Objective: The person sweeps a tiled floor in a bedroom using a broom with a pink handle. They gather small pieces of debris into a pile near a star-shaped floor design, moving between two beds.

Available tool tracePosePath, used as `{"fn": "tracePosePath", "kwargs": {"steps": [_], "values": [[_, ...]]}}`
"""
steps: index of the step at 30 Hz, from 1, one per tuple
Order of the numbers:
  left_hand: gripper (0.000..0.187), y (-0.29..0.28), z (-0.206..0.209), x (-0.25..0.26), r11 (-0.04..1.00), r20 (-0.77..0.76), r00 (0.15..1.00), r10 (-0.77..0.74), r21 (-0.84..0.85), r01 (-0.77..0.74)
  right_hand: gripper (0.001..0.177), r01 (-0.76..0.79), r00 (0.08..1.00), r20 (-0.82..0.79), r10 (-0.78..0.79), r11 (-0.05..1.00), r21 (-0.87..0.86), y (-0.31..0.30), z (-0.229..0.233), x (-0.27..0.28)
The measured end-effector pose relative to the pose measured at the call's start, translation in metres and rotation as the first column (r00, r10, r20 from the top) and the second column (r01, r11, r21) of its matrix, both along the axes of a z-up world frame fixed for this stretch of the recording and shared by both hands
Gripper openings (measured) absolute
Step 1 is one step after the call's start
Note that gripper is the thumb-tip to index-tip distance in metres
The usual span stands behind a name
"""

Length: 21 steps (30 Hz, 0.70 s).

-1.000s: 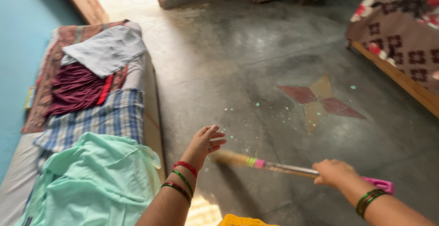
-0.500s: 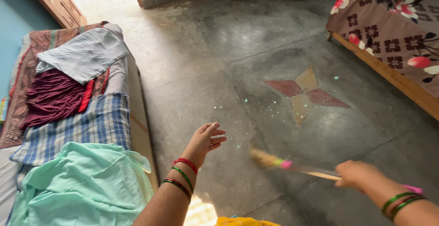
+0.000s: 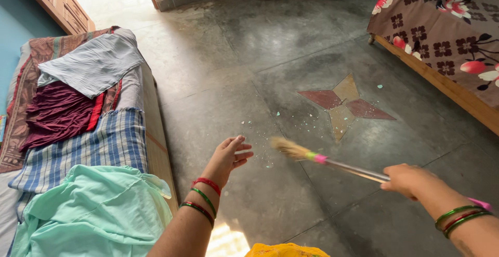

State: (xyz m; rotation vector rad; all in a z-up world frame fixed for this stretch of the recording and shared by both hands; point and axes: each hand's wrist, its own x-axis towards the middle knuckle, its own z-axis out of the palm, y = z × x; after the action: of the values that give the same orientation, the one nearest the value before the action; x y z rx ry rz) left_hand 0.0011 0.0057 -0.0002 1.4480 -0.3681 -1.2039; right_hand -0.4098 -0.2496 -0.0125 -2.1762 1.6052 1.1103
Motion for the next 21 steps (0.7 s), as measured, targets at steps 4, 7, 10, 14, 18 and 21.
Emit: {"fn": "tracePosePath", "kwargs": {"steps": [4,7,10,14,18,21], "values": [[0.054,0.005,-0.003,-0.003,1.0,-0.027,1.0,-0.002,0.007,0.002,0.035,-0.112,0.992,-0.074,0.102,0.984,-0.138,0.004,-0.011,-0.005],[0.054,0.001,-0.008,-0.004,1.0,-0.029,0.999,-0.015,0.023,0.015,0.04,-0.164,0.983,-0.094,0.158,0.985,-0.058,0.015,-0.026,-0.001],[0.055,-0.006,-0.011,-0.003,0.999,-0.031,0.999,-0.037,0.0,0.037,0.034,-0.12,0.992,0.065,0.112,0.981,0.15,0.042,-0.04,0.014],[0.056,-0.017,-0.011,-0.001,0.998,-0.027,0.998,-0.059,-0.025,0.059,0.031,-0.053,0.985,0.171,0.013,0.973,0.227,0.06,-0.039,0.025],[0.056,-0.022,-0.01,0.001,0.998,-0.016,0.998,-0.063,0.002,0.063,0.03,0.06,0.958,0.261,-0.122,0.971,0.233,0.03,-0.04,0.007],[0.057,-0.017,-0.01,0.0,0.997,-0.042,0.996,-0.072,-0.039,0.071,0.034,0.032,0.967,0.246,-0.063,0.991,0.13,-0.003,-0.051,-0.023]]}}
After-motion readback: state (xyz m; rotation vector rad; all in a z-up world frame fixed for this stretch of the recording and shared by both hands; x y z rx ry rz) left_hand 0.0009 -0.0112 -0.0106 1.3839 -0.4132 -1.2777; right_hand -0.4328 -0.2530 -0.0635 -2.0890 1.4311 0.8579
